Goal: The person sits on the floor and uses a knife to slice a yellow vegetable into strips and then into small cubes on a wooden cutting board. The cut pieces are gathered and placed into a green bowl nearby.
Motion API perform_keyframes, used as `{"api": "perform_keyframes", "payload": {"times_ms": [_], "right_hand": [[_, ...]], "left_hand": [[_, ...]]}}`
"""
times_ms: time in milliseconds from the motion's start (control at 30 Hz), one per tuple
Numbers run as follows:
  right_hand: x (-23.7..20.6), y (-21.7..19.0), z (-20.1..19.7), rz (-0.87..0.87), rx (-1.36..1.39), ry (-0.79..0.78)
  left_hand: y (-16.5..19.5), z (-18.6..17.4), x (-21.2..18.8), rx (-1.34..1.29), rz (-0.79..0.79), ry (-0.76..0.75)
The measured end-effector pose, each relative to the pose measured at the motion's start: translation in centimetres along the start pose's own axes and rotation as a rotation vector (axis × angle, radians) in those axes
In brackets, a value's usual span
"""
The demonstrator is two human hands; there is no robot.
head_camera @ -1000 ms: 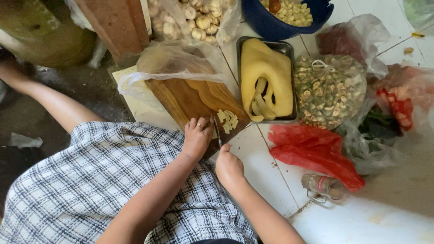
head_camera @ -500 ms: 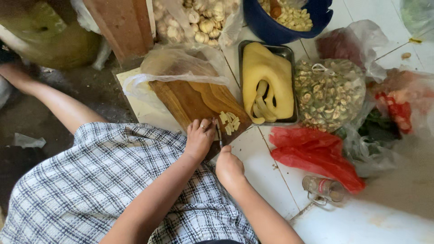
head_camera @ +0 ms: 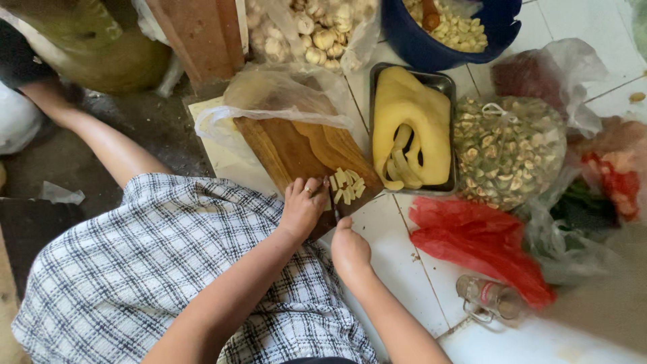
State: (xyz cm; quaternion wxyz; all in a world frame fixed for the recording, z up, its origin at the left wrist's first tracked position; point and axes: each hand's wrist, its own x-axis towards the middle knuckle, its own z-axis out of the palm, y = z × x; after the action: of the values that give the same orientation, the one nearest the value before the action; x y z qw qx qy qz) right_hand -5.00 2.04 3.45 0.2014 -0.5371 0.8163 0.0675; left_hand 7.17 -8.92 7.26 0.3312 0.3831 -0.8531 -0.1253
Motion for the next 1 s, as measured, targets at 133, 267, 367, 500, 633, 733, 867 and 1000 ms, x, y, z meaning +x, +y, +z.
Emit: {"api": "perform_keyframes", "payload": {"times_ms": [133,267,367,500,633,733,867,1000], "right_hand": [[-1.3,1.4,0.0,0.002,0.002,-0.033],[0.3,2.6,-1.4,-0.031,0.014,0.034],[1.5,2.9,-2.1,-0.088,0.057,0.039],[2.0,3.2,-2.5,-0.111,0.07,0.017],[1.9,3.5,-2.6,-0.117,0.097,-0.014],[1.9,3.7,-2.9,-0.122,0.125,-0.021],[1.1,4.0,-3.7,-0.165,0.167,0.003],[0.4,3.6,-4.7,-0.158,0.197,-0.01]], "left_hand": [[0.2,0.3,0.1,0.02,-0.046,-0.06],[1.1,0.7,0.6,0.023,-0.085,-0.01],[2.0,1.2,1.6,0.015,-0.129,-0.002],[2.3,1.8,2.8,-0.003,-0.165,0.04],[1.8,1.5,2.8,-0.052,-0.119,0.013],[1.5,0.9,2.6,-0.006,0.03,-0.07],[2.2,-0.6,1.7,0.09,0.092,-0.186],[2.5,-1.7,0.9,0.125,0.088,-0.249]]}}
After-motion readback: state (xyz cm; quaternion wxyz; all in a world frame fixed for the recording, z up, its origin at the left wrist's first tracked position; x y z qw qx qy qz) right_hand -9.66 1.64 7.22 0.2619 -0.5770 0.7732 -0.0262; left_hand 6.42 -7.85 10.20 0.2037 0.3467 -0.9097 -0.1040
